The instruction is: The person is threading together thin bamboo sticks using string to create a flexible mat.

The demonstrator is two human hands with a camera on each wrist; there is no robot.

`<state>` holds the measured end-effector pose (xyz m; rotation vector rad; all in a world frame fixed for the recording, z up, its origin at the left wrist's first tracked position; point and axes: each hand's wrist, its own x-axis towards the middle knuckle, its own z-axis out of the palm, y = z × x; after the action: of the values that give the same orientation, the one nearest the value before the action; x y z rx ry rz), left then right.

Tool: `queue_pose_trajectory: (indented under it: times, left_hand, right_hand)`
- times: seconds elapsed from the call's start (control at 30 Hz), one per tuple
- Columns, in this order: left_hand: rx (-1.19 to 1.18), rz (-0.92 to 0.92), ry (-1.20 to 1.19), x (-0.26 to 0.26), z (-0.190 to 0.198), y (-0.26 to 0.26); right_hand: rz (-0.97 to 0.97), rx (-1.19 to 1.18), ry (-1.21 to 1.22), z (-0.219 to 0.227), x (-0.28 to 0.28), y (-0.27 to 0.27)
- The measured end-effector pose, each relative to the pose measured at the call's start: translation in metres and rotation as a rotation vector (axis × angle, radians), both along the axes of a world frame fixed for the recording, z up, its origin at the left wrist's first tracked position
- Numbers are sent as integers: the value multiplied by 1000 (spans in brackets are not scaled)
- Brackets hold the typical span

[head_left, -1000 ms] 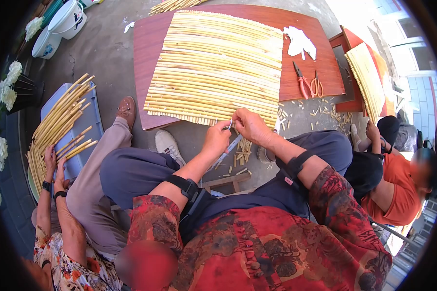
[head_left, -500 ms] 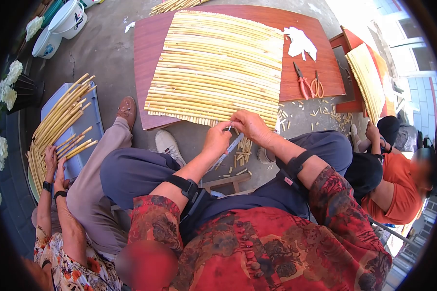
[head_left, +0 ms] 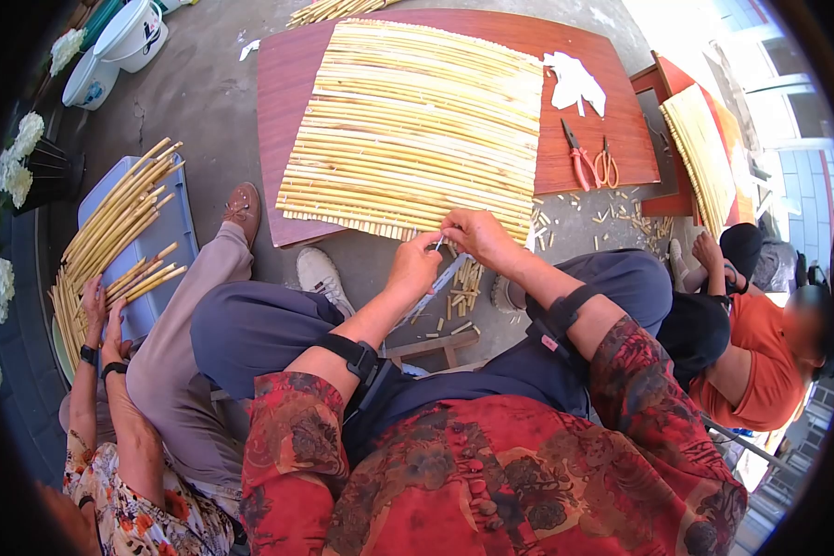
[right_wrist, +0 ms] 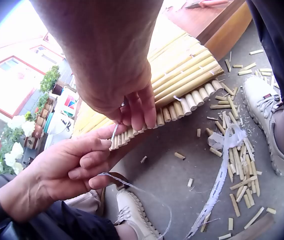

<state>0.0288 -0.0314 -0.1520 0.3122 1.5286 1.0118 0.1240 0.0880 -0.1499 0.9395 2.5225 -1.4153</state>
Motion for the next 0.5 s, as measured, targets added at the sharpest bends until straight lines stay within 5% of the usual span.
queue_pose_trajectory:
  times: [0.17, 0.5]
  left_hand:
    - [-6, 7, 6, -1, 4, -1]
    - [5, -16, 66, -3, -6, -4]
  right_hand:
    - [-19, 11, -49, -1, -2, -1]
    - [182, 406, 7, -11, 0, -1]
